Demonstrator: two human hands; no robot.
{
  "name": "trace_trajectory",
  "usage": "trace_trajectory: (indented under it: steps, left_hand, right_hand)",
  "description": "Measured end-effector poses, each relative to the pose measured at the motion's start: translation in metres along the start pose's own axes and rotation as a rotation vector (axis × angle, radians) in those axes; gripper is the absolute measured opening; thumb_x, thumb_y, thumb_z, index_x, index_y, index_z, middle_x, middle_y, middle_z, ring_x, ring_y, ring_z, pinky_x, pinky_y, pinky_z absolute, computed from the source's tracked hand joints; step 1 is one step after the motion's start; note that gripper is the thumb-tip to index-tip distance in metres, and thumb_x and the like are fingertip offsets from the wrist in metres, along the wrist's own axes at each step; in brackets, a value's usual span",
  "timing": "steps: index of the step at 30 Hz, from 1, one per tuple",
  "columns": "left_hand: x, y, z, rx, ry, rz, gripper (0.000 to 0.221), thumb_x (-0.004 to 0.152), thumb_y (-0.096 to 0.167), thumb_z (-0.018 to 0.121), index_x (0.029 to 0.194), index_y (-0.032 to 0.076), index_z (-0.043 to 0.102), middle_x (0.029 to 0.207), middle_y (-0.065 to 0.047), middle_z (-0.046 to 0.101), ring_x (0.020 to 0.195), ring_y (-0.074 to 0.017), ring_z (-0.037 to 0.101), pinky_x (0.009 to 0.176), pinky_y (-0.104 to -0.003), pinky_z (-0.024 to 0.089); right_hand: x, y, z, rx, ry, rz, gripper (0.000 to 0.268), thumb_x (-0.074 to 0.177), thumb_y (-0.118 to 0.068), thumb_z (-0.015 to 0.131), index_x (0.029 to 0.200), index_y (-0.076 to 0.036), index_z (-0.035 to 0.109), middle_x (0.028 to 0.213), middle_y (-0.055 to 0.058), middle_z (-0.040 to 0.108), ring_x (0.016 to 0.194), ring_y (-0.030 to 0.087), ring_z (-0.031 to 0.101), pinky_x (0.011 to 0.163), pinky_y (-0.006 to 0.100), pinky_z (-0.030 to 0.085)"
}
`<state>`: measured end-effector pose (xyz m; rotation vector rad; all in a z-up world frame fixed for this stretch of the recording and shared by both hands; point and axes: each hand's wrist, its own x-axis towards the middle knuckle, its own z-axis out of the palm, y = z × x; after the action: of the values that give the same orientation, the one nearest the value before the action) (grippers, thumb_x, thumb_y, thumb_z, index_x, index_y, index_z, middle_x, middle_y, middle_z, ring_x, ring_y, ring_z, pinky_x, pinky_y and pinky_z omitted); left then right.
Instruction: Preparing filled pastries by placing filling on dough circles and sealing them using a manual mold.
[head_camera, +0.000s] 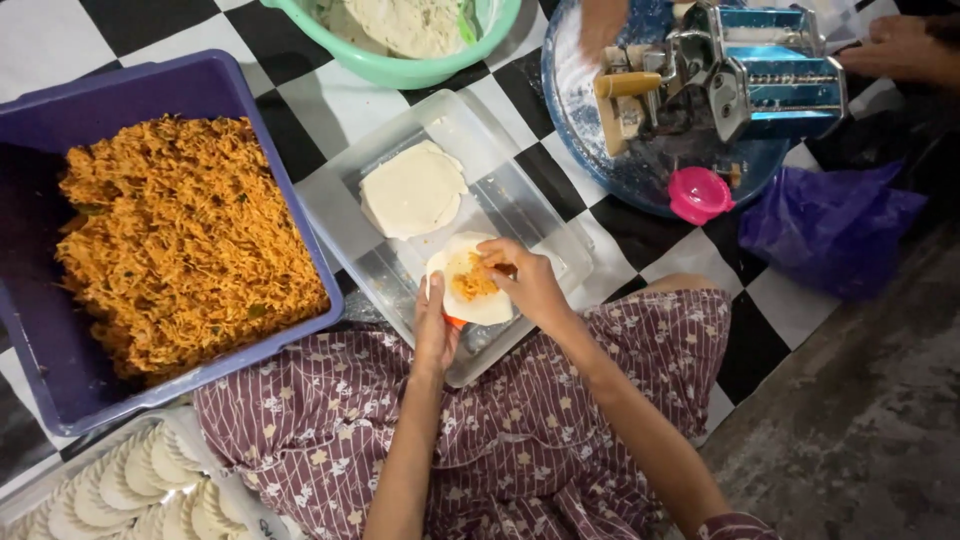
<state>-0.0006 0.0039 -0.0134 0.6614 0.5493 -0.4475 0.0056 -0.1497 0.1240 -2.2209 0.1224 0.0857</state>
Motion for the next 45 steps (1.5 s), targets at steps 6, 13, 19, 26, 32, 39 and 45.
trace_trajectory:
  steps: [6,13,19,26,32,39,45]
  left_hand:
    - [-0.011,0.007,0.012,0.052,-0.021,-0.031,0.044,0.1,0.041,0.059,0.137,0.017,0.053,0.131,-0.015,0.066,0.111,-0.0321,0.068,0.085,-0.055,0.059]
    - [0.001,-0.005,-0.001,-0.003,-0.01,-0.023,0.058,0.1,0.037,0.061,0.149,0.014,0.04,0.135,-0.019,0.062,0.114,-0.0343,0.066,0.087,-0.056,0.057]
    - [0.0,-0.006,0.0,0.008,-0.017,-0.025,0.079,0.098,0.04,0.064,0.158,0.01,0.022,0.14,-0.023,0.057,0.119,-0.0383,0.063,0.089,-0.059,0.054]
    - [-0.001,-0.006,-0.004,0.005,-0.035,-0.008,0.057,0.099,0.041,0.062,0.145,0.014,0.045,0.135,-0.02,0.062,0.114,-0.0351,0.067,0.084,-0.056,0.059]
    - [-0.007,-0.001,0.001,0.014,-0.036,-0.011,0.058,0.098,0.042,0.063,0.146,0.014,0.045,0.136,-0.02,0.061,0.114,-0.0347,0.067,0.085,-0.055,0.059]
    - [0.001,-0.01,-0.009,0.04,-0.054,-0.036,0.049,0.099,0.041,0.061,0.14,0.015,0.051,0.133,-0.019,0.063,0.112,-0.0347,0.068,0.085,-0.055,0.059]
    - [-0.002,-0.005,0.0,0.024,-0.07,-0.027,0.048,0.099,0.042,0.061,0.138,0.016,0.051,0.133,-0.018,0.064,0.113,-0.0336,0.068,0.085,-0.055,0.06]
  right_hand:
    - [0.008,0.027,0.0,-0.06,-0.03,-0.25,0.039,0.096,-0.003,0.061,0.13,-0.019,0.072,0.105,0.012,0.064,0.106,0.03,0.054,0.1,0.044,0.047]
    - [-0.003,0.067,-0.054,0.673,0.685,0.088,0.056,0.099,-0.009,0.054,0.153,-0.008,0.042,0.087,-0.002,0.052,0.078,0.006,0.054,0.081,0.022,0.052]
    - [-0.013,0.034,-0.037,0.807,0.412,0.158,0.063,0.099,-0.036,0.065,0.15,-0.004,0.046,0.085,0.006,0.07,0.069,0.008,0.069,0.067,0.021,0.06]
    - [-0.017,0.016,0.024,-0.002,0.092,-0.078,0.071,0.081,0.011,0.071,0.145,-0.015,0.053,0.106,0.011,0.065,0.096,0.029,0.073,0.078,0.037,0.065]
    - [-0.02,0.018,0.027,-0.5,0.135,-0.016,0.037,0.077,-0.021,0.085,0.102,-0.016,0.058,0.105,0.001,0.046,0.103,0.026,0.058,0.076,0.037,0.06]
    - [-0.02,0.016,0.02,-0.132,0.075,0.051,0.024,0.08,0.0,0.076,0.095,-0.009,0.059,0.095,0.018,0.07,0.095,0.04,0.072,0.076,0.04,0.061]
    - [-0.015,0.002,0.001,-0.026,0.065,0.214,0.035,0.08,-0.002,0.072,0.11,-0.015,0.059,0.105,0.024,0.075,0.098,0.039,0.073,0.082,0.041,0.059]
